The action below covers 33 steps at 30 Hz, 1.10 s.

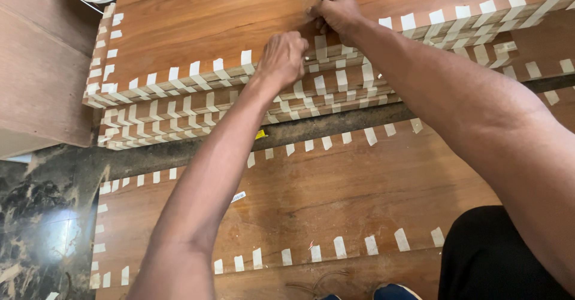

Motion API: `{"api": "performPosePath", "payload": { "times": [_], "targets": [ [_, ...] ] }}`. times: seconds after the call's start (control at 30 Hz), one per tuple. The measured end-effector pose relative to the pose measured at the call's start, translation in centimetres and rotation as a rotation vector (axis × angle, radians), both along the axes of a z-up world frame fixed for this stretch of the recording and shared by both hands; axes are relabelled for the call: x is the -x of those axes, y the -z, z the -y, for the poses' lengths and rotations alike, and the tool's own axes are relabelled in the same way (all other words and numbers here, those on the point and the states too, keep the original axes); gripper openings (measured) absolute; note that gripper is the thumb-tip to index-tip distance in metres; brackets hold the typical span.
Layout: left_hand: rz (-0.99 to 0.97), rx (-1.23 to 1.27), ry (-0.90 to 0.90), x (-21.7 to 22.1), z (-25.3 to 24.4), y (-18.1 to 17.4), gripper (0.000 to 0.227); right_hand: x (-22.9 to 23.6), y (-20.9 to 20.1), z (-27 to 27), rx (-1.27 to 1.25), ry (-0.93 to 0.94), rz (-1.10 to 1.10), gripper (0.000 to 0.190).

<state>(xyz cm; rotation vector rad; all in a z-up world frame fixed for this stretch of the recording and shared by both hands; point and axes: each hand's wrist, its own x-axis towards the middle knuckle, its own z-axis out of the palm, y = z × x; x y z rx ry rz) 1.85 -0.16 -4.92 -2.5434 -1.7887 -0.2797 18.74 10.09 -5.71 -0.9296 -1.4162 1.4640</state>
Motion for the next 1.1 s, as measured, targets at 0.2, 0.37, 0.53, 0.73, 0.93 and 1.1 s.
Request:
{"api": "performPosePath", "payload": {
  "times": [0.2, 0.37, 0.53, 0.73, 0.93, 1.1],
  "targets": [
    [-0.42, -0.029, 0.112, -2.1, 7.3, 1.7, 0.028, -0.2, -0.4, 0.5, -0.006, -0.045, 0.008, 0.007],
    [-0.585, 0.255, 0.199, -3.7, 13.4, 2.9, 0.037, 0.0, -1.4, 1.7, -0.059, -0.101, 0.136, 0.007],
    [-0.387, 0.173, 0.151, -1.7, 15.1, 2.6, 0.034, 2.0, -2.1, 2.4, -0.176, -0.173, 0.281, 0.012],
    [0.195, -0.167, -0.11, 3.9, 10.5, 1.2, 0.023, 4.3, -2.0, 3.1, -0.259, -0.252, 0.28, 0.01],
    [0.446, -0.224, -0.264, 8.2, 6.5, 0.0, 0.023, 4.6, -2.3, 4.2, -0.311, -0.185, 0.38, 0.01],
    [0.415, -0.482, -0.206, 9.5, 4.5, -0.5, 0.016, 6.0, -2.2, 4.3, -0.143, -0.26, 0.361, 0.009]
  ]
}}
